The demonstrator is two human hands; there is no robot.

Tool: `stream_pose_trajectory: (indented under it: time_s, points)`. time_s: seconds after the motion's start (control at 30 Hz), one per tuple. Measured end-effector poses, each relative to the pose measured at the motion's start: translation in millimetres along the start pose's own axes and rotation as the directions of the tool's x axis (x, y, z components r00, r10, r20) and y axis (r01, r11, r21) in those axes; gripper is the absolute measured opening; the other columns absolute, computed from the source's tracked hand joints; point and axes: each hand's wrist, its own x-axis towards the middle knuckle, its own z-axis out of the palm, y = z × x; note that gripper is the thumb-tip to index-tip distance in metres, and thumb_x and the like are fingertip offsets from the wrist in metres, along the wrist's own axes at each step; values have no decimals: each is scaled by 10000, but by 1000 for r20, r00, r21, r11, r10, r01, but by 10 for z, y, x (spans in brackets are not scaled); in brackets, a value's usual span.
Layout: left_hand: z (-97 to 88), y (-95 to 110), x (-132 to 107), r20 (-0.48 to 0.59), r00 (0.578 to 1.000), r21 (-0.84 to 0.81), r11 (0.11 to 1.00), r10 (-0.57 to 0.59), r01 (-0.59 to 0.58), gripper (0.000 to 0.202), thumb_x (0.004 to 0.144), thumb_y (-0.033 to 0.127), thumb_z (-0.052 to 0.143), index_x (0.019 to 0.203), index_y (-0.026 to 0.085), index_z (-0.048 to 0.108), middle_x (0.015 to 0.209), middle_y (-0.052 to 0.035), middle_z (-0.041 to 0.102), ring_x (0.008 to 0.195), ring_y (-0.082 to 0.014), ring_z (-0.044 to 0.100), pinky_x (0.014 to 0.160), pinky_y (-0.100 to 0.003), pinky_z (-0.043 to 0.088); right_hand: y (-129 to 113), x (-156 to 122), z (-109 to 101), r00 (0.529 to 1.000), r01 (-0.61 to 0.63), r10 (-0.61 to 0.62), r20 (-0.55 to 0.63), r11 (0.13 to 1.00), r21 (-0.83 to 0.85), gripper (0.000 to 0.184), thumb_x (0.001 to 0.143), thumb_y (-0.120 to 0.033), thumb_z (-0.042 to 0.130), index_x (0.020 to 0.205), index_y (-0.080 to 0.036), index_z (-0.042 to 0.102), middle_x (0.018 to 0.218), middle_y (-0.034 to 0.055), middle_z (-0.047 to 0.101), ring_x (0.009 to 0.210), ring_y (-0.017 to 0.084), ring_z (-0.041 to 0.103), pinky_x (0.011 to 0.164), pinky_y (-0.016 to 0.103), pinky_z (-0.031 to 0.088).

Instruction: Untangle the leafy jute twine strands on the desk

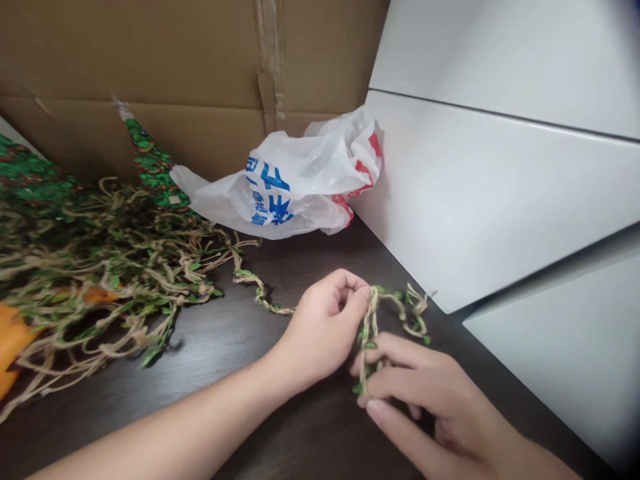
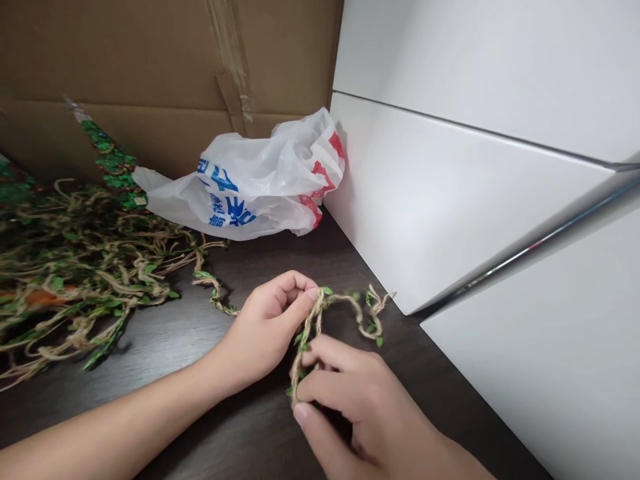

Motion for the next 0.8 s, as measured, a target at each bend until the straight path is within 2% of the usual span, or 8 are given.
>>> stream_pose_trajectory:
  time_s: [0.1, 0.2, 0.33, 0.43, 0.5, 0.63, 0.7, 0.8]
  points:
    - [4, 23, -4, -14, 1000, -12, 1000, -8, 8, 227, 1013, 384, 608, 909, 182, 615, 722, 38, 574, 637, -107, 503, 611, -246, 420, 16, -22, 46, 979, -200, 201, 36, 979, -47, 162, 958, -240, 583, 797, -250, 594, 622, -29, 643, 539, 150, 617, 521, 260, 481]
    - [5, 36, 2, -27, 1000, -33, 999, -14, 13, 228, 1010, 387, 611, 905, 184, 610, 696, 46, 559, 603, -100, 495, 583, -235, 411, 45, -12, 77, 924, -376, 377, 54, 926, -35, 282, 1077, -320, 458, 818, -246, 544, 524, -66, 590, 463, 124, 572, 520, 245, 460]
    - [8, 25, 26, -90, 996, -68, 998, -4, -2, 211, 996, 358, 624, 892, 175, 618, 712, 35, 590, 615, -97, 504, 597, -227, 422, 6, -7, 38, 987, -106, 121, 109, 985, -134, 327, 1030, -188, 458, 736, -220, 597, 765, 14, 698, 633, 135, 664, 606, 256, 501]
    - [13, 13, 37, -128, 992, -129, 992, -12, -5, 197, 989, 361, 632, 906, 183, 612, 713, 37, 596, 604, -98, 507, 584, -223, 426, -40, -50, 11, 977, 37, 9, 213, 977, -210, 266, 932, -93, 532, 773, -225, 700, 1147, 50, 776, 839, 174, 762, 696, 267, 568]
    - [15, 7, 37, -154, 988, -153, 988, -24, 0, 203, 986, 375, 641, 916, 188, 607, 721, 33, 608, 609, -100, 515, 580, -220, 427, -50, -84, 21, 970, 171, -138, 199, 973, -156, 264, 898, -123, 525, 724, -231, 692, 1103, 49, 806, 794, 191, 777, 623, 269, 560]
    - [11, 2, 33, -190, 982, -139, 990, -7, -20, 211, 989, 388, 648, 927, 191, 608, 754, 19, 644, 634, -104, 532, 593, -218, 441, -54, -94, 66, 990, -131, 137, 29, 978, -164, 157, 946, -192, 603, 880, -276, 719, 763, -16, 781, 544, 157, 692, 502, 246, 503]
    - [6, 4, 36, -205, 979, -141, 989, 6, -36, 207, 991, 386, 653, 935, 191, 612, 766, 17, 658, 646, -103, 543, 604, -217, 453, -51, -77, 71, 989, -148, 149, -6, 979, -141, 155, 979, -219, 595, 957, -296, 727, 681, -41, 748, 476, 147, 645, 460, 241, 474]
    - [-4, 9, 46, -215, 977, -163, 986, -3, -33, 202, 992, 373, 655, 927, 187, 612, 729, 29, 643, 608, -88, 520, 580, -204, 437, -30, -69, 67, 999, -33, 36, 19, 985, -168, 234, 967, -177, 584, 999, -321, 766, 752, -39, 772, 567, 147, 693, 525, 230, 506]
